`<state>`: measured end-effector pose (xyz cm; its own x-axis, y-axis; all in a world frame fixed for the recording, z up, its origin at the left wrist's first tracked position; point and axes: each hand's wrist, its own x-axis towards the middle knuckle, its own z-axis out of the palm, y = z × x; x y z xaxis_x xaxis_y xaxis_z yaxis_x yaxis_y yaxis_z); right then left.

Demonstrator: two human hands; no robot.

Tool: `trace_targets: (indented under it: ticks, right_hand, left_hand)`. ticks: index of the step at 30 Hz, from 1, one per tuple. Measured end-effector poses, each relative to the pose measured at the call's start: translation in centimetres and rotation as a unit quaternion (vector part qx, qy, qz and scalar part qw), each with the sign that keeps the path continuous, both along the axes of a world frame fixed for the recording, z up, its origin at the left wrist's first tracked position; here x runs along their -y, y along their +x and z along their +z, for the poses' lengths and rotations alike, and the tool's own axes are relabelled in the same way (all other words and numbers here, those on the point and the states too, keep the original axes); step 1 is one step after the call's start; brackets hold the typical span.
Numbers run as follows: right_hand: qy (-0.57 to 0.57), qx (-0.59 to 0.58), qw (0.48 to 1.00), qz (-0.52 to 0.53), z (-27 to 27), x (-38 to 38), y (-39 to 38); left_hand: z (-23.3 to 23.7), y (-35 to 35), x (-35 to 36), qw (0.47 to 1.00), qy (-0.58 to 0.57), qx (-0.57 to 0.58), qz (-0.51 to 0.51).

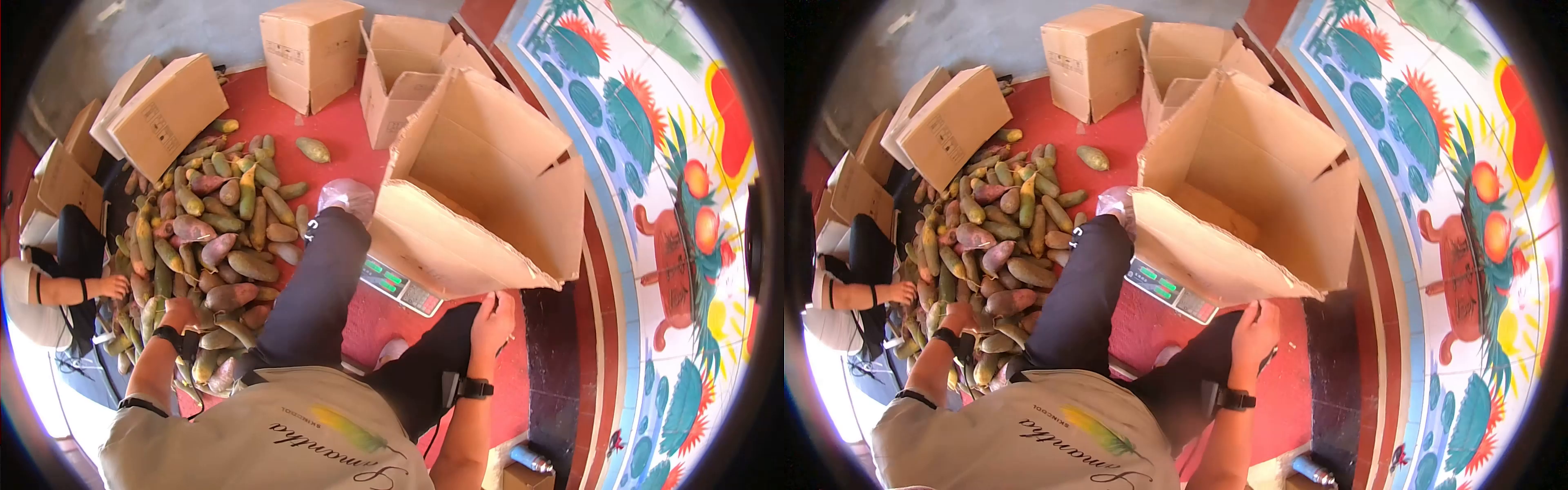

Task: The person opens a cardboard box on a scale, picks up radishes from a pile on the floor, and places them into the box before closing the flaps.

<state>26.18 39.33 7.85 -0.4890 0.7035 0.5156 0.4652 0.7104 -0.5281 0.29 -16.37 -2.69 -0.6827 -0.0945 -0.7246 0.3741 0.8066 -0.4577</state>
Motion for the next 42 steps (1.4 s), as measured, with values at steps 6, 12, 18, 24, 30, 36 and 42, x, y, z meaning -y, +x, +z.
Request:
trace_targets:
  ticks: [6,12,18,24,30,36,42]
  right_hand:
    - [0.02,-0.022,1.0,0.002,-0.2,0.0,-0.1]
    - [0.025,-0.032,0.999,0.014,-0.4,-0.2,-0.2]
    - [0.033,-0.029,0.999,0.007,-0.8,-0.5,0.0]
    - [0.019,-0.032,0.999,0.002,-0.6,-0.5,0.0]
    - [0.009,-0.03,1.0,0.001,-0.7,-0.6,0.0]
    - [-0.004,-0.02,1.0,-0.002,-0.2,-0.5,0.2]
    - [-0.003,-0.031,1.0,-0.001,-0.5,-0.5,0.0]
  left_hand:
    - [6.1,-3.9,-3.6,0.969,0.207,-0.137,-0.01]
    - [17.8,-4.2,-15.3,0.768,0.576,-0.278,-0.017]
    - [25.7,-2.3,-26.7,0.588,0.771,-0.24,-0.049]
    - [28.4,-0.1,-35.6,0.483,0.854,-0.151,-0.118]
    - [27.3,0.4,-41.8,0.614,0.766,-0.087,-0.17]
    - [26.1,0.4,-44.1,0.676,0.692,-0.086,-0.24]
    - [25.1,-0.3,-44.0,0.668,0.684,-0.073,-0.283]
